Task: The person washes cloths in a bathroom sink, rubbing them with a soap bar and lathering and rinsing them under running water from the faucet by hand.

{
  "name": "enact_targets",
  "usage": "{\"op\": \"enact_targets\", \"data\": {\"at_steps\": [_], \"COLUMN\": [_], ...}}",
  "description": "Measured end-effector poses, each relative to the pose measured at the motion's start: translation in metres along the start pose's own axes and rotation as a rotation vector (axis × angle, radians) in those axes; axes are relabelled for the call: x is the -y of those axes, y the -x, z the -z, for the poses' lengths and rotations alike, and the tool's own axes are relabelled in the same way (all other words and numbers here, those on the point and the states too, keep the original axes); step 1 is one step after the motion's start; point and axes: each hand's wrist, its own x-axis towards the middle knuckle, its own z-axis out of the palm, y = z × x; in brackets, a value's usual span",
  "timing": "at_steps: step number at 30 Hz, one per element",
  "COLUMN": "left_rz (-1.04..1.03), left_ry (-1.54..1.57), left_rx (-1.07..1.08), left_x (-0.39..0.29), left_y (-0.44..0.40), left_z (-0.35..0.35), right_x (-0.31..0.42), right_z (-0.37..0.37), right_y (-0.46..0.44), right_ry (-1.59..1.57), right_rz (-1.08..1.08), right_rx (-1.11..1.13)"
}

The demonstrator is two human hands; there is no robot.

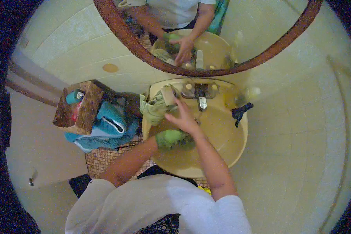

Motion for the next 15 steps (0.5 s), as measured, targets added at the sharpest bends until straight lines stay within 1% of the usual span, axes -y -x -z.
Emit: {"op": "enact_targets", "data": {"at_steps": [1,2,4,5,7,8,9,10,13,15], "left_rz": [0.053,-0.020,-0.154,-0.104,0.201,0.345,0.405,0.419,0.332,0.250], "left_ry": [-0.188,-0.375,-0.740,-0.355,0.027,0.222,0.310,0.346,0.369,0.383], "left_rx": [-0.047,0.038,0.229,0.304,0.188,0.102,0.055,0.048,0.077,0.099], "left_x": [-0.031,-0.033,-0.016,-0.015,-0.013,-0.018,-0.022,-0.022,-0.011,0.007], "left_y": [0.012,0.007,-0.007,-0.010,-0.012,-0.010,-0.009,-0.009,-0.014,-0.025], "left_z": [-0.016,-0.008,0.012,0.009,0.005,-0.006,-0.009,-0.009,-0.005,-0.001], "right_x": [-0.020,-0.044,-0.079,-0.077,-0.072,-0.077,-0.082,-0.085,-0.074,-0.086], "right_z": [0.011,0.018,0.020,0.024,0.037,0.042,0.049,0.052,0.037,0.000], "right_y": [0.019,0.037,0.076,0.087,0.105,0.110,0.114,0.118,0.117,0.113], "right_ry": [0.111,0.219,-0.178,-0.292,-0.517,-0.695,-0.871,-1.043,-1.357,-1.506], "right_rz": [-0.019,-0.042,-0.136,-0.228,-0.400,-0.387,-0.368,-0.342,-0.313,-0.468], "right_rx": [0.139,0.279,0.292,0.319,0.373,0.267,0.155,0.040,-0.227,-0.468]}}
